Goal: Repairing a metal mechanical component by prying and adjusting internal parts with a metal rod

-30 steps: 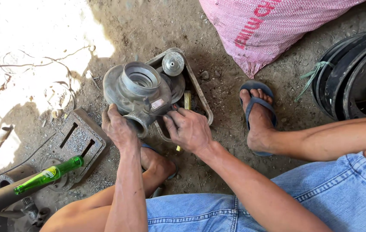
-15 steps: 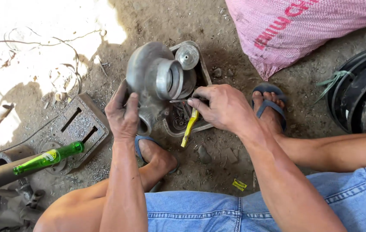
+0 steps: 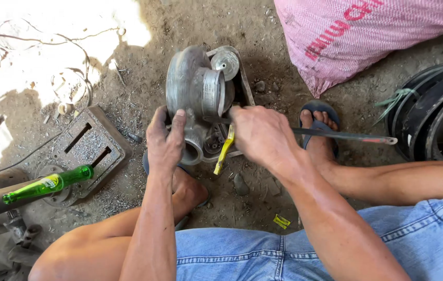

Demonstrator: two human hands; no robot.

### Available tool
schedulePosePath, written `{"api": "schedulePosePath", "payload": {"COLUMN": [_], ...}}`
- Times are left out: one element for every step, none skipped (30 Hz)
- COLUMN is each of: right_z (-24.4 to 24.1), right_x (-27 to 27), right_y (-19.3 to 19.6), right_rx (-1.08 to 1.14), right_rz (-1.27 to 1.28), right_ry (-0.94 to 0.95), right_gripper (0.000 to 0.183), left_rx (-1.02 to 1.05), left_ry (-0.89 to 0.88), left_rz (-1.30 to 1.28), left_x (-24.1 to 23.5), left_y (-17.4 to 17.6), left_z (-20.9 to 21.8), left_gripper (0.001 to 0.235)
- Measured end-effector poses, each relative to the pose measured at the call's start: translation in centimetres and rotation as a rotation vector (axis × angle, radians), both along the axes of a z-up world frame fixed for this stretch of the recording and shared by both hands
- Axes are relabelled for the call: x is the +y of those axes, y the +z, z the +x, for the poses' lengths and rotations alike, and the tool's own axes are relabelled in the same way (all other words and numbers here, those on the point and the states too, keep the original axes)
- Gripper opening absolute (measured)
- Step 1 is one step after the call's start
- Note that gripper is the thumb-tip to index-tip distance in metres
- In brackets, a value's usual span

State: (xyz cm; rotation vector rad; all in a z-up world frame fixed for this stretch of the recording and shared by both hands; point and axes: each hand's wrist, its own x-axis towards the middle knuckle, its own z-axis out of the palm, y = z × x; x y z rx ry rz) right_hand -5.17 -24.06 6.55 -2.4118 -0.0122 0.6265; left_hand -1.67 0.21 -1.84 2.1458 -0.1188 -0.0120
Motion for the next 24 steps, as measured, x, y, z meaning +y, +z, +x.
{"api": "schedulePosePath", "payload": {"right_z": [-0.2,-0.7,-1.1,-0.7,-0.4,-0.1,-0.3,-0.3,-0.3,-0.2,-0.1,0.0,0.2,0.3,0.5,0.7,0.8,0.5,0.8,0.8,0.8,0.3,-0.2,-0.6], "right_x": [-0.6,-1.1,-1.6,-1.9,-2.3,-2.7,-2.8,-3.0,-3.2,-3.3,-3.5,-3.5,-3.7,-3.7,-3.7,-3.6,-3.5,-3.6,-4.2,-4.8,-5.4,-4.8,-4.2,-3.6], "right_y": [0.8,1.6,2.4,2.8,3.2,3.6,3.1,2.7,2.2,2.5,2.7,2.9,2.6,2.3,2.0,2.4,2.7,2.9,2.2,1.4,0.6,0.8,1.0,1.2], "right_rx": [-0.008,0.042,0.092,0.090,0.091,0.093,0.093,0.082,0.070,0.069,0.083,0.098,0.097,0.040,-0.017,-0.031,-0.102,-0.162,-0.165,-0.214,-0.263,-0.269,-0.248,-0.228], "right_rz": [-0.005,0.025,0.055,0.054,0.110,0.163,0.161,0.164,0.167,0.156,0.173,0.191,0.181,0.138,0.096,0.093,0.129,0.157,0.146,0.143,0.139,0.137,0.118,0.098], "right_ry": [0.004,-0.019,-0.041,-0.036,-0.102,-0.167,-0.162,-0.170,-0.178,-0.178,-0.192,-0.203,-0.200,-0.139,-0.077,-0.059,-0.088,-0.130,-0.126,-0.198,-0.269,-0.261,-0.321,-0.380], "right_gripper": [0.030,0.029,0.028,0.028,0.031,0.035,0.035,0.033,0.032,0.032,0.034,0.037,0.037,0.041,0.046,0.046,0.047,0.049,0.049,0.048,0.047,0.047,0.047,0.047], "left_rx": [-0.008,0.077,0.163,0.161,0.224,0.288,0.288,0.305,0.321,0.323,0.340,0.358,0.361,0.388,0.412,0.397,0.406,0.431,0.434,0.349,0.261,0.256,0.259,0.261], "left_ry": [0.004,0.059,0.113,0.119,0.180,0.240,0.246,0.340,0.434,0.432,0.518,0.608,0.610,0.682,0.751,0.764,0.851,0.925,0.926,0.955,0.980,0.984,0.948,0.910], "left_rz": [-0.005,-0.019,-0.034,-0.036,-0.009,0.016,0.012,0.040,0.068,0.057,0.034,0.011,0.001,-0.160,-0.322,-0.335,-0.312,-0.288,-0.300,-0.479,-0.657,-0.665,-0.743,-0.821], "left_x": [-0.6,-1.1,-1.6,-2.6,-3.5,-4.6,-4.6,-4.7,-4.8,-4.7,-4.6,-4.4,-4.8,-4.9,-5.0,-4.8,-4.6,-4.7,-5.2,-5.5,-5.8,-5.5,-5.3,-5.0], "left_y": [1.5,3.1,4.6,5.7,6.9,8.0,6.4,4.9,3.4,3.2,2.9,2.6,2.8,3.1,3.4,2.9,2.4,1.6,2.8,3.9,5.0,4.4,3.8,3.2], "left_z": [-0.2,-0.6,-0.9,-1.0,-1.0,-1.0,-0.9,-0.6,-0.3,-0.3,-0.3,-0.3,0.3,0.5,0.8,0.9,1.0,0.9,1.6,1.9,2.2,2.5,2.8,3.3], "left_gripper": [0.032,0.038,0.045,0.045,0.057,0.070,0.070,0.068,0.066,0.066,0.060,0.053,0.053,0.047,0.042,0.042,0.051,0.061,0.061,0.063,0.067,0.067,0.066,0.065]}}
